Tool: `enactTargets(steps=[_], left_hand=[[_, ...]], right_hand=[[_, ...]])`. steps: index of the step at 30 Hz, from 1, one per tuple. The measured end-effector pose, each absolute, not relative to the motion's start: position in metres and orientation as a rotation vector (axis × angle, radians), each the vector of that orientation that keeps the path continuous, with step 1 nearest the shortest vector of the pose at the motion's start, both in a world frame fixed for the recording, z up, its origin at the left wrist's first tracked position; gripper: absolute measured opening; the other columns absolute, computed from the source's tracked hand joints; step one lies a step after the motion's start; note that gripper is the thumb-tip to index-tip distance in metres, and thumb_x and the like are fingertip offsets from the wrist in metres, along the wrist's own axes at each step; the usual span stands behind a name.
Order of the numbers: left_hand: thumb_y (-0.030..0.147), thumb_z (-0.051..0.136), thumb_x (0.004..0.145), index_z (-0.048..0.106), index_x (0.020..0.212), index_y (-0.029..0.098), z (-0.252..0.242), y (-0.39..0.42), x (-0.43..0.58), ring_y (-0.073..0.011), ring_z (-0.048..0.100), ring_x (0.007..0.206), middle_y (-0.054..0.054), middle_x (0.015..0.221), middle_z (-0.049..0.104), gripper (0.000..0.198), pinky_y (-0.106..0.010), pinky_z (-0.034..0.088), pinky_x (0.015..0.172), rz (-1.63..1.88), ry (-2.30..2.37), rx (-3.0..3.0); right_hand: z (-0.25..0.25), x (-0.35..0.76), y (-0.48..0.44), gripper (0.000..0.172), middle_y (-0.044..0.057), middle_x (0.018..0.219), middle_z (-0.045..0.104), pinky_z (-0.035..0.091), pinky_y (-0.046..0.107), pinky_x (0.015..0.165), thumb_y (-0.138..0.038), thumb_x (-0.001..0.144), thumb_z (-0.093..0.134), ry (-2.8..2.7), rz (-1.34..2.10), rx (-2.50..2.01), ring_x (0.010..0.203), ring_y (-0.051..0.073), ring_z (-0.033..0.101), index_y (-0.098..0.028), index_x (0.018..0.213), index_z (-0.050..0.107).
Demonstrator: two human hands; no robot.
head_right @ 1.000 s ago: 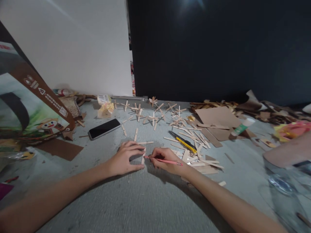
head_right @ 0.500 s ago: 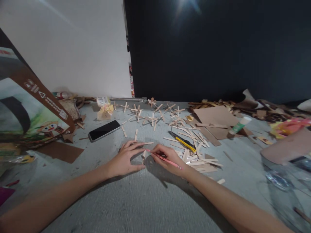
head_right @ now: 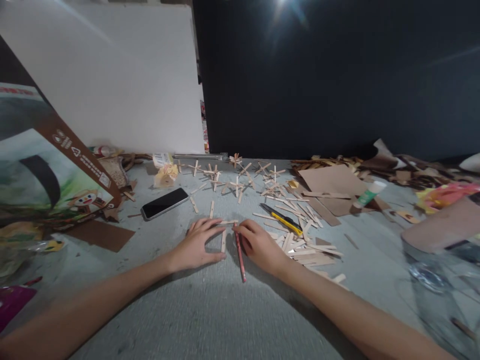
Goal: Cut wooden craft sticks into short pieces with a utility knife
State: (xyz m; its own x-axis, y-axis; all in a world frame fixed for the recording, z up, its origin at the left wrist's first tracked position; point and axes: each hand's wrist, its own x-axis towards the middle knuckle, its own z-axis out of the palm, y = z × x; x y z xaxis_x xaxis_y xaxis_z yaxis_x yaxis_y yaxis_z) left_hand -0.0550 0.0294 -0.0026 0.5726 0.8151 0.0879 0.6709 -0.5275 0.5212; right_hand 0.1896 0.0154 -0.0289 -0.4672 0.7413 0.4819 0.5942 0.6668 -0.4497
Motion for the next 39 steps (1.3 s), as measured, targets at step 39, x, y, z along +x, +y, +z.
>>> enactTargets(steps=[39], left_hand=[[0.034,0.071,0.086,0.042,0.144,0.024,-0.009,0.03,-0.058,-0.0175,0.07,0.076,0.003,0.078,0.071,0.066,-0.032,0.053,0.076,0.972,1.131,1.695]], right_hand=[[0.023,0.191,0.0,0.016,0.001,0.071,0.068,0.034,0.026,0.052,-0.036,0.107,0.041,-2.118,0.544,-1.428,0.058,0.021,0.065,-0.025,0.106,0.053]])
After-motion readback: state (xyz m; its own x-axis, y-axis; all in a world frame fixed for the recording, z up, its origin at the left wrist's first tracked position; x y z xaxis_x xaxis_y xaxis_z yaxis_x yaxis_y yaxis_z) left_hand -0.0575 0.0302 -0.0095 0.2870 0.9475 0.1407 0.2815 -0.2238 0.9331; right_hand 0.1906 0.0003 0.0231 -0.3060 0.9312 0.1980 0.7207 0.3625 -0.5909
